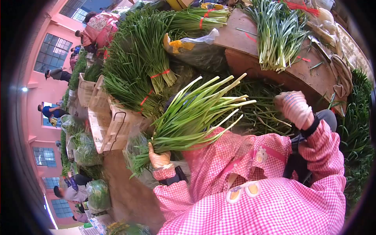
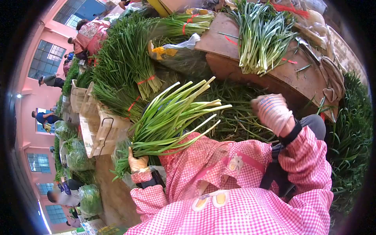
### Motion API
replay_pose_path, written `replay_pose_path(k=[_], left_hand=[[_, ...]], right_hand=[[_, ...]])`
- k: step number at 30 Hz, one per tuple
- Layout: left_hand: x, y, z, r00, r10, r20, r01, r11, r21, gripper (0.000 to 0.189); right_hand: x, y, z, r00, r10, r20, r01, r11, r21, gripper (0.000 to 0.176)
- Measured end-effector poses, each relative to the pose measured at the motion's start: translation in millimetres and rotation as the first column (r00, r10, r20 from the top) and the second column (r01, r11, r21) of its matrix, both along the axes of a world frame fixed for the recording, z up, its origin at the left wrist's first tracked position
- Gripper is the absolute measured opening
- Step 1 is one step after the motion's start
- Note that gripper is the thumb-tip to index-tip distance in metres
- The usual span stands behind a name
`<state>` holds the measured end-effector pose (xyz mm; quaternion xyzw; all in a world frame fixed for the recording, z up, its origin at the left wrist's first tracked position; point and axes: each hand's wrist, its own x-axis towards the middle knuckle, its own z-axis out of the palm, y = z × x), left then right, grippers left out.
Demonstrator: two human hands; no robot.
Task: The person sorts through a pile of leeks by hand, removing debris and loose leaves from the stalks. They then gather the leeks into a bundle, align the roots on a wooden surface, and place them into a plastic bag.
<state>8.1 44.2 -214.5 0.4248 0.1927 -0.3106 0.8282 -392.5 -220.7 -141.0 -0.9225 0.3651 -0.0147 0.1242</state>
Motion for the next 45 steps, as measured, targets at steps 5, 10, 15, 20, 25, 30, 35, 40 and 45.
replay_pose_path(k=[5, 10, 15, 20, 25, 30, 35, 40, 45], left_hand=[[-19, -7, 19, 1.0, 0.017, 0.016, -0.018, 0.999, 0.044, 0.034], [3, 15, -11, 0.997, -0.073, 0.016, 0.073, 0.996, -0.047, 0.032], [-12, 6, 6, 0.998, -0.039, 0.046, 0.038, 0.999, 0.025, 0.031], [4, 15, -17, 0.995, -0.09, 0.033, 0.091, 0.995, -0.045, 0.03], [-15, 2, 12, 0.999, 0.012, -0.034, -0.013, 1.0, -0.023, 0.031], [-14, 2, 9, 1.0, 0.017, 0.023, -0.018, 0.999, 0.039, 0.032], [-25, -2, 18, 0.998, -0.05, 0.034, 0.052, 0.998, -0.041, 0.033], [-18, -3, 20, 1.0, -0.006, -0.016, 0.006, 1.0, 0.013, 0.033], [-27, -5, 26, 0.999, 0.039, -0.008, -0.039, 0.999, 0.024, 0.033]], right_hand=[[51, 75, 10, 0.864, -0.315, 0.392, -0.28, 0.347, 0.895, 0.025], [91, 96, -10, 0.671, -0.73, 0.129, -0.322, -0.131, 0.938, 0.028], [92, 102, 2, 0.724, 0.01, 0.689, -0.168, 0.972, 0.163, 0.017], [118, 96, -8, 0.854, 0.268, 0.445, -0.303, 0.953, 0.006, 0.015], [135, 97, 3, 0.82, 0.179, 0.544, -0.445, 0.798, 0.407, 0.015], [100, 86, 45, 0.3, -0.073, 0.951, -0.934, 0.178, 0.309, 0.015], [72, 61, 21, 0.715, 0.095, 0.692, -0.495, 0.768, 0.406, 0.017], [113, 90, 6, 0.703, 0.044, 0.709, -0.365, 0.879, 0.308, 0.015], [124, 93, -28, 0.511, -0.613, 0.603, -0.248, 0.567, 0.786, 0.02]])
